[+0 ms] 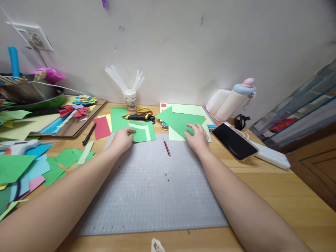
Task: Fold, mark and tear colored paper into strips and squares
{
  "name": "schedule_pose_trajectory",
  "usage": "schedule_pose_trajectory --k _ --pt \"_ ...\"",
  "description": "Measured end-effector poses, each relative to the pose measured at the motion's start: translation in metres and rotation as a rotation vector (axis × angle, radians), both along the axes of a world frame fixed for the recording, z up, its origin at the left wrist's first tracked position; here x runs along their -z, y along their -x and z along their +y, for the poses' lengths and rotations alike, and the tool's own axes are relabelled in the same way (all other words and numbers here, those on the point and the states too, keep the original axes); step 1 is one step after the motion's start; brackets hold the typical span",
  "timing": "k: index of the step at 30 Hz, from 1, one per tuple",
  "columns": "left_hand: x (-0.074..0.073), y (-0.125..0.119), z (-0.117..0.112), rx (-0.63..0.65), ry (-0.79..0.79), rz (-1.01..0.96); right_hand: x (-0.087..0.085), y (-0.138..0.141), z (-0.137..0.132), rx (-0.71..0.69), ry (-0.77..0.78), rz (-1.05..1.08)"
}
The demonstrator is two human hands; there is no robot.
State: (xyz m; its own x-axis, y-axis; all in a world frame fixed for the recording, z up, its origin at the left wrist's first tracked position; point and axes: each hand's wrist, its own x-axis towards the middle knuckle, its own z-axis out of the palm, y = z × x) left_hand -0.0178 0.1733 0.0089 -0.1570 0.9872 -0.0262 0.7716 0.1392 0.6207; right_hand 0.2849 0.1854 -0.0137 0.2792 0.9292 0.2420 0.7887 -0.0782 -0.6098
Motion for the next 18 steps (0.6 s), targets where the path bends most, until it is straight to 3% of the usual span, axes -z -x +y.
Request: schedule_pose_trajectory --k 4,10,18 --pt "0.004 -0.004 0.007 0.07 -0.065 0.124 0.006 0.0 0.002 0.037 0.104 -0.132" --pt "0.011 -0.006 0.01 0.086 -0.155 0.229 0.009 0.005 0.002 -0.031 0.174 -0.273" --pt "0.0 -0.018 -0.013 0.091 -0.327 0.318 0.007 0.018 0.008 -0.125 0.174 -0.407"
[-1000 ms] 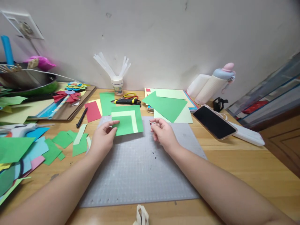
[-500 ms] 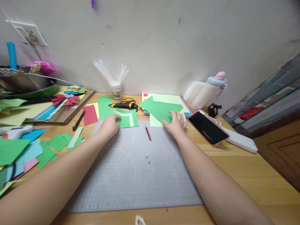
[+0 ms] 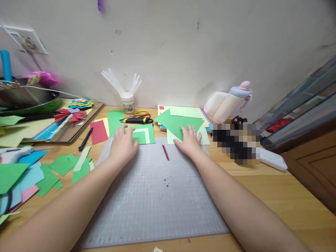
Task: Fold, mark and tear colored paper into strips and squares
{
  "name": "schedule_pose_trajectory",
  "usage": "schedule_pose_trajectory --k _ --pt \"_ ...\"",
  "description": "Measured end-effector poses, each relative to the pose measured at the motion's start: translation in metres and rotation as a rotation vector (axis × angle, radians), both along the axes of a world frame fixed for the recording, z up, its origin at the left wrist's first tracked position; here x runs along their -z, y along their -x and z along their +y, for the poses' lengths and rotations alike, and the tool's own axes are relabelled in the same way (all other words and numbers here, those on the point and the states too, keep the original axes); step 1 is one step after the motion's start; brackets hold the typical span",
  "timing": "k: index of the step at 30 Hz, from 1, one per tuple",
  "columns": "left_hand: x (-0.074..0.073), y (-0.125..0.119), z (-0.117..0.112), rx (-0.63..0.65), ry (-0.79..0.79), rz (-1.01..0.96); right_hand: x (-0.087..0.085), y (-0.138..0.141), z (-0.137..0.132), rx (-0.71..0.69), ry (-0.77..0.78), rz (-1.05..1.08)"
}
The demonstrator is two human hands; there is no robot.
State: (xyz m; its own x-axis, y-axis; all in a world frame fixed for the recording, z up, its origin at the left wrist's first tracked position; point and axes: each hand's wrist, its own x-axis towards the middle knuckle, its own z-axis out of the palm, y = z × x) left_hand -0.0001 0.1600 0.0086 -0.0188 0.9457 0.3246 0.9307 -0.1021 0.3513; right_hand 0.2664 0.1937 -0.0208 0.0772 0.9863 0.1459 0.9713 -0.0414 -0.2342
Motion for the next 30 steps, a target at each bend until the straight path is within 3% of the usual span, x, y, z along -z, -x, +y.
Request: schedule_pose_trajectory --k 5,10,18,22,27,30 --pt "0.01 -0.01 -0.014 0.123 -0.051 -0.032 -0.009 0.006 0.023 -0.13 -0.026 -0.078" --pt "0.018 -0.004 -0.015 0.194 -0.076 -0.072 -0.019 0.004 0.038 -0.219 -0.05 -0.077" --pt "0.023 0.003 -0.007 0.188 -0.053 -0.155 -0.051 -0.036 0.06 -0.082 -0.126 0.042" --pt "0.022 0.004 -0.006 0.202 -0.033 -0.173 -0.052 -0.039 0.051 -0.183 -0.171 0.063" --pt "0.023 0.003 -0.006 0.227 -0.023 -0.183 -0.04 -0.019 0.029 -0.433 -0.069 -0.012" --pt "0.024 0.004 -0.005 0.236 -0.023 -0.185 -0.036 -0.001 0.023 -0.436 -0.002 -0.064"
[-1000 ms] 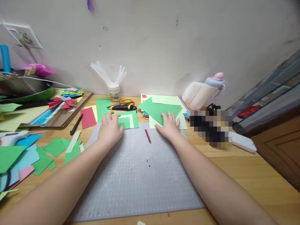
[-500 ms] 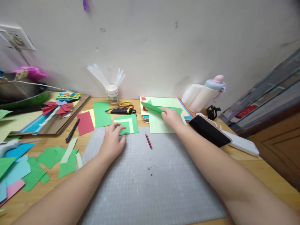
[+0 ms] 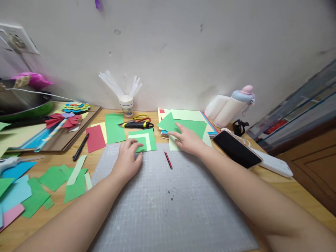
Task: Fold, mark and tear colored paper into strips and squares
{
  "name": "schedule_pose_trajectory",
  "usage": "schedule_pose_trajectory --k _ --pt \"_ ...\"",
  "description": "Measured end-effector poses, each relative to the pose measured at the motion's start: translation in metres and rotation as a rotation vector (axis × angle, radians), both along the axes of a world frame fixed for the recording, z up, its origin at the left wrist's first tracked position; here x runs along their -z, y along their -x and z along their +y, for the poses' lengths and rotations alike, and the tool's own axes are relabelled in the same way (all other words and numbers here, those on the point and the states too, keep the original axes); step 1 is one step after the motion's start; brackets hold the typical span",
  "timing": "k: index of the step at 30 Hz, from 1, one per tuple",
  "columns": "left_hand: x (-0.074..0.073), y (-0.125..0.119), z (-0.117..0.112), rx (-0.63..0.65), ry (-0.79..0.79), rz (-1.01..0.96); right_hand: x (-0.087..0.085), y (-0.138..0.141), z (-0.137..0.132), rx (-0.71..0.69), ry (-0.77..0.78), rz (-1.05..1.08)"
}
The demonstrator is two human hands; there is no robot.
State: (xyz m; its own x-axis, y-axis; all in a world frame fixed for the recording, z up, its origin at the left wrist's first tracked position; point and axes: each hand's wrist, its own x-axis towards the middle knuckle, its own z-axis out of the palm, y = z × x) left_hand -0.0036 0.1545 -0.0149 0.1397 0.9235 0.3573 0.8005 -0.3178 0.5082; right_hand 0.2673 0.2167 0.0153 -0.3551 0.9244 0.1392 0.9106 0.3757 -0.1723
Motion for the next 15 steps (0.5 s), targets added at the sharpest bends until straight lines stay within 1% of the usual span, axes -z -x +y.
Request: schedule_pose_trajectory --k 5,7,9,12,15 --pt "0.001 0.0 0.0 0.008 -0.004 0.001 0.003 0.038 0.004 0.257 0.027 -0.048" --pt "0.002 0.0 0.0 0.012 -0.004 0.004 0.004 0.051 0.01 0.336 0.069 -0.075" --pt "0.001 0.0 -0.001 0.013 -0.002 0.009 0.002 0.058 0.017 0.404 0.117 -0.095" --pt "0.001 0.0 -0.001 0.01 0.001 0.015 -0.009 0.053 0.031 0.453 0.171 -0.087" --pt "0.001 0.001 -0.001 0.011 0.004 0.02 -0.031 0.032 0.043 0.459 0.178 -0.041"
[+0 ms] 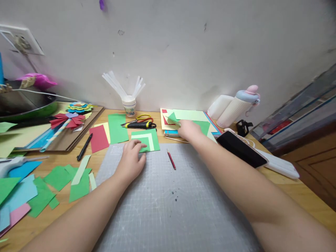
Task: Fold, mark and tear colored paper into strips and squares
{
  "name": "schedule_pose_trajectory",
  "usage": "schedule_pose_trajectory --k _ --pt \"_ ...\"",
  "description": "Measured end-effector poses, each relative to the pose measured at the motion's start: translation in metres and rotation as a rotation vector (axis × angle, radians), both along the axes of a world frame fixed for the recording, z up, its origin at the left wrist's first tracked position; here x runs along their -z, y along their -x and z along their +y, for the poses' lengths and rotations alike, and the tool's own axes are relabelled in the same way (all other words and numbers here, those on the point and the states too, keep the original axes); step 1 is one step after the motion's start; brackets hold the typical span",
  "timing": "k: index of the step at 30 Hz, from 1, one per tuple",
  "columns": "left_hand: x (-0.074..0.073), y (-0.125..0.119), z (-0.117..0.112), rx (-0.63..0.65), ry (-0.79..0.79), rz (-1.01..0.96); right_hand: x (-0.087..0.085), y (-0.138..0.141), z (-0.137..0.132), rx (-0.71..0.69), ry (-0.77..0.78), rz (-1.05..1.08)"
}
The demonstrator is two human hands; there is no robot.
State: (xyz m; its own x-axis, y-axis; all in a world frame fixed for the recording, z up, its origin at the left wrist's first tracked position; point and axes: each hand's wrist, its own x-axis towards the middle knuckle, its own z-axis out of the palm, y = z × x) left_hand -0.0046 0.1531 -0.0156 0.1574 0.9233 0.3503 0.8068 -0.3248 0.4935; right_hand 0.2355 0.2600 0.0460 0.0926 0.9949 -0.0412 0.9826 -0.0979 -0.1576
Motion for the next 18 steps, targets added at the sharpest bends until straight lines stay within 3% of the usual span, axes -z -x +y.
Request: schedule_pose_trajectory --k 5,10,13,18 --pt "-0.003 -0.002 -0.001 -0.004 -0.012 0.015 -0.027 -0.039 0.007 0.056 -0.201 0.094" --pt "-0.017 -0.024 0.007 0.046 -0.027 0.106 -0.018 -0.055 -0.001 0.097 -0.371 0.199" --pt "-0.027 -0.048 0.028 0.112 -0.017 0.195 -0.011 -0.059 -0.006 0.109 -0.441 0.254" --pt "-0.036 -0.092 0.084 0.229 -0.015 0.335 -0.01 -0.065 -0.003 0.093 -0.484 0.315"
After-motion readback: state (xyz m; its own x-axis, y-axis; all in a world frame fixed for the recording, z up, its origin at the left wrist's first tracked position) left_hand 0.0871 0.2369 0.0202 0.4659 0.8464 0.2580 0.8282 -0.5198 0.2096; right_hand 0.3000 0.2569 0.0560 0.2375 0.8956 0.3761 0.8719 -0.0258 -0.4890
